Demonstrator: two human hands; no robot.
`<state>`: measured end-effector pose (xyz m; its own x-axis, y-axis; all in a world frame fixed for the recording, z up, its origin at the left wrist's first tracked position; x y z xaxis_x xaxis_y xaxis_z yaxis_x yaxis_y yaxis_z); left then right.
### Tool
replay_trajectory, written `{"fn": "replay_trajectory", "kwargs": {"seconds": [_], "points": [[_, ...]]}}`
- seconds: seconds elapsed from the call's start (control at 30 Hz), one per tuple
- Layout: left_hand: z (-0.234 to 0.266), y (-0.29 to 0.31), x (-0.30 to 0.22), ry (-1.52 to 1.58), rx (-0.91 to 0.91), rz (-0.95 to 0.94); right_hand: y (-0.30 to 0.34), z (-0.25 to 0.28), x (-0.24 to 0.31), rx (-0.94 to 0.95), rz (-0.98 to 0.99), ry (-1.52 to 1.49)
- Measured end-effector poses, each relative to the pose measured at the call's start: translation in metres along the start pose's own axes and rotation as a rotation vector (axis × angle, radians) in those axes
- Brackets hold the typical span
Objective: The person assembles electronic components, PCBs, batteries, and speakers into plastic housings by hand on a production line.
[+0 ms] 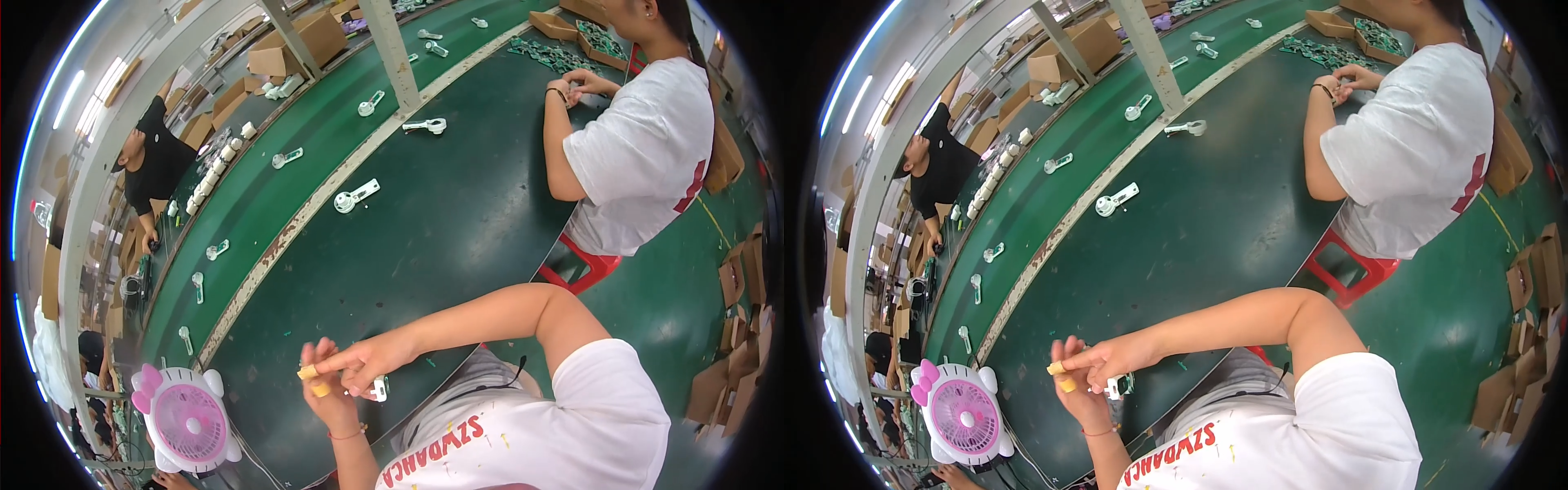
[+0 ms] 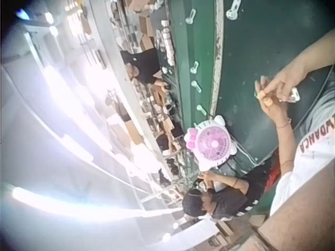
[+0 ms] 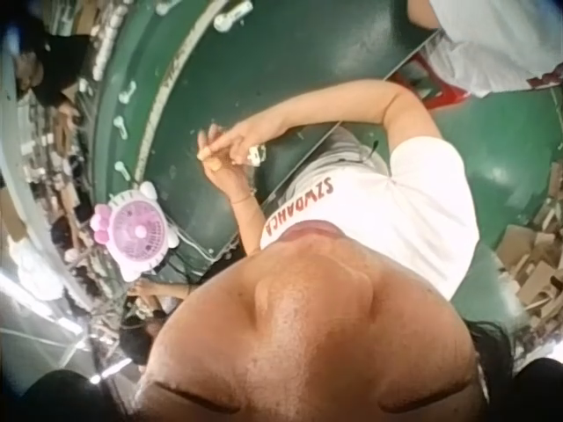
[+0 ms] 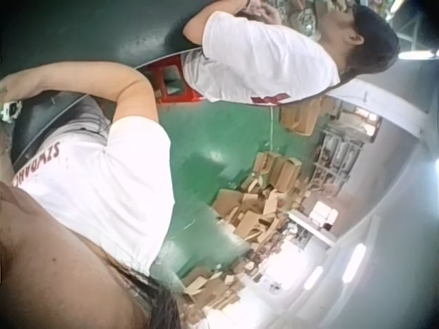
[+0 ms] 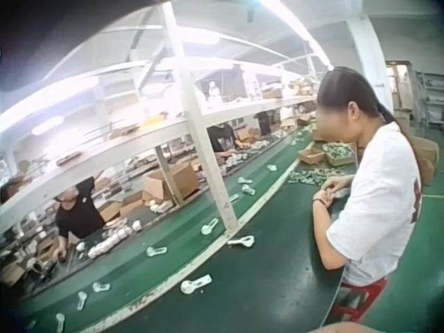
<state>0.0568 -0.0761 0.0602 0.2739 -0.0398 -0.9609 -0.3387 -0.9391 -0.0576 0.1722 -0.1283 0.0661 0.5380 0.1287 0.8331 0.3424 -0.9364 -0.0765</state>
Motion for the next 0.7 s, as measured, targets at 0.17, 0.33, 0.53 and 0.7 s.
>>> {"fn": "replay_trajectory", "kwargs": {"seconds": [0.17,0.33,0.53,0.7], "points": [[0.005,-0.007,-0.001,0.181,0.028,-0.039,0.005,-0.005,0.005,0.023,0.004,0.026],[-0.005,-0.002,-0.005,0.168,0.009,-0.117,0.007,-0.008,0.009,0.096,0.040,0.009],[-0.012,0.008,-0.003,0.126,0.025,-0.221,0.014,-0.013,0.001,0.125,0.009,-0.129],[-0.010,0.014,0.001,0.088,0.108,-0.228,0.011,-0.012,-0.009,0.084,-0.015,-0.173]]}}
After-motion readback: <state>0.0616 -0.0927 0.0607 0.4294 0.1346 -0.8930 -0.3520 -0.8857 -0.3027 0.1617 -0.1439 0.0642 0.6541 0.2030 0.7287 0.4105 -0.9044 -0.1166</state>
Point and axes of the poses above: each hand's wrist, its own y-axis away from the middle knuckle, its own z-axis out of the back of the hand, x = y × z, the point moved 3 cm from there along -y, towards the middle knuckle, and after that the axes turned 13 degrees about -x, right-handed, at the moved point
